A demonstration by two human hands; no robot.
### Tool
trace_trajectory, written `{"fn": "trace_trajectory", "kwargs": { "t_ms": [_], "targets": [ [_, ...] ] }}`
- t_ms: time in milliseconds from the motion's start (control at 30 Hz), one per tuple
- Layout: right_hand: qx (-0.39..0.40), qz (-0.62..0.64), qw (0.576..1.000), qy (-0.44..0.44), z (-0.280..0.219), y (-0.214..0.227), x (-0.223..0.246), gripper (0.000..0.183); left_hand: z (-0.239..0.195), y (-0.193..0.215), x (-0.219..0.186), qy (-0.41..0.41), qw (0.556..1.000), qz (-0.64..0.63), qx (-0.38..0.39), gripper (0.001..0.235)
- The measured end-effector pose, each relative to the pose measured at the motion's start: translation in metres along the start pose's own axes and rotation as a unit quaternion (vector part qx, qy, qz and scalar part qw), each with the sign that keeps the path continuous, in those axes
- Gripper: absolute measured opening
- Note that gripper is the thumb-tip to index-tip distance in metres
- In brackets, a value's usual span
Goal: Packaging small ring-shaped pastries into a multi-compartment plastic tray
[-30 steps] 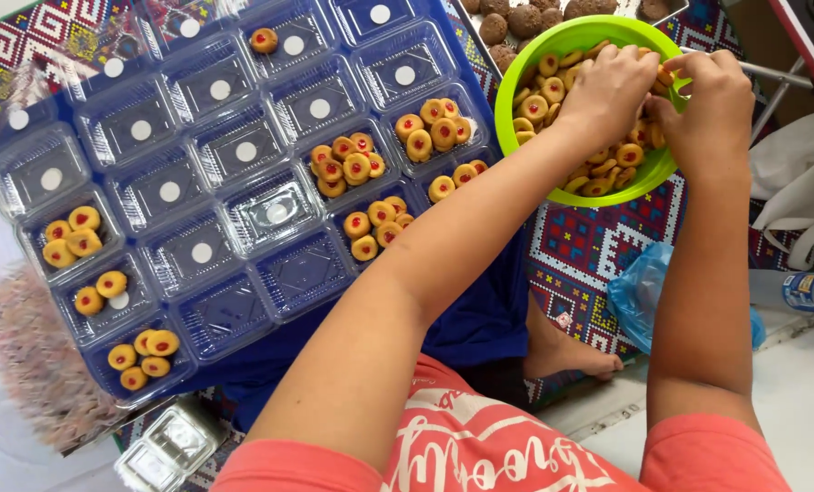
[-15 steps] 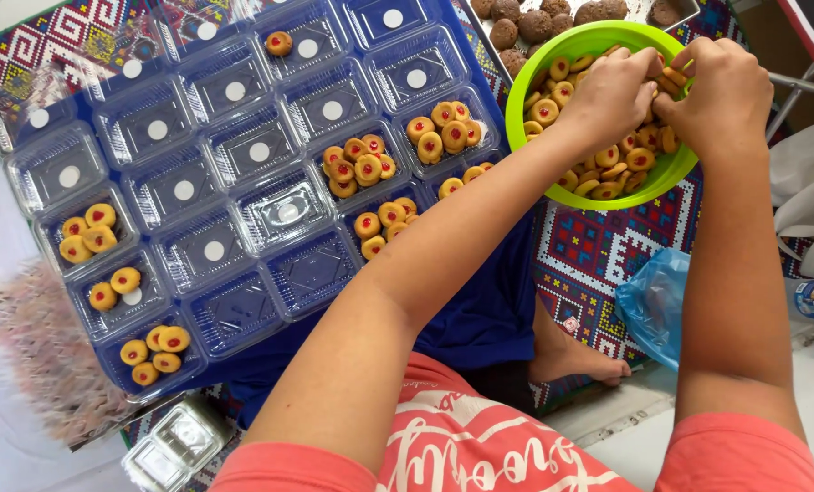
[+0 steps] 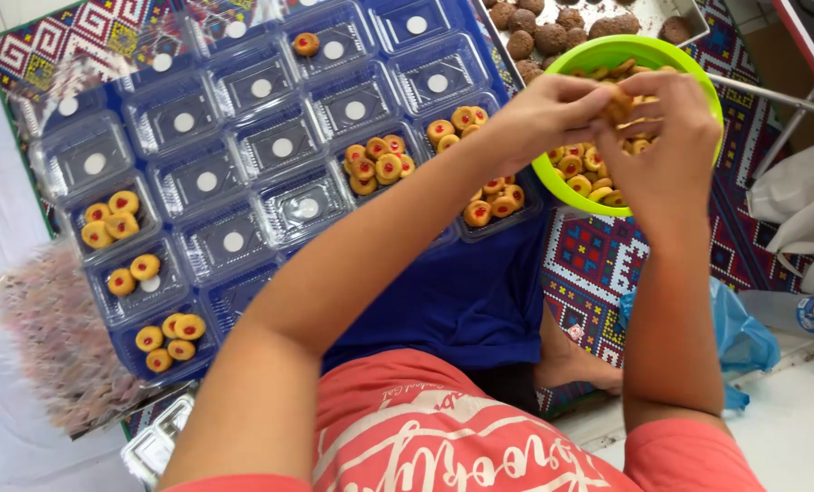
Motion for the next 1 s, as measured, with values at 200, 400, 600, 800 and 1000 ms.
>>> {"fn": "trace_trajectory", "kwargs": {
  "t_ms": [200, 400, 600, 800, 1000],
  "targets": [
    [0.176, 0.219, 0.958, -0.060, 0.023, -0.056, 0.102, 0.025, -0.144, 0.044, -0.109, -0.011, 0.992, 0.098, -0.079, 0.057],
    [0.354, 0.336, 0.873, 0.011, 0.046, -0.146, 0.202, 0.036, -0.281, 0.122, -0.165, -0.035, 0.958, 0.178, -0.222, 0.062],
    [0.460, 0.291, 0.831, 0.113, 0.059, -0.241, 0.293, 0.037, -0.385, 0.175, -0.202, -0.034, 0.911, 0.183, -0.369, 0.058],
    [0.526, 0.315, 0.780, 0.122, 0.060, -0.317, 0.347, 0.033, -0.456, 0.223, -0.217, -0.066, 0.874, 0.204, -0.437, 0.050],
    [0.553, 0.338, 0.752, 0.117, 0.055, -0.372, 0.369, 0.037, -0.496, 0.236, -0.230, -0.073, 0.847, 0.214, -0.481, 0.052]
  ]
}}
Point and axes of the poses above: each hand's wrist, its own z-axis towards the middle knuckle, its own y-axis out of the back of the hand, x = y × z, the point moved 6 cm from there along z, towards the middle knuckle, and after that the axes turned 4 degrees about -y, right-handed, at the moved point
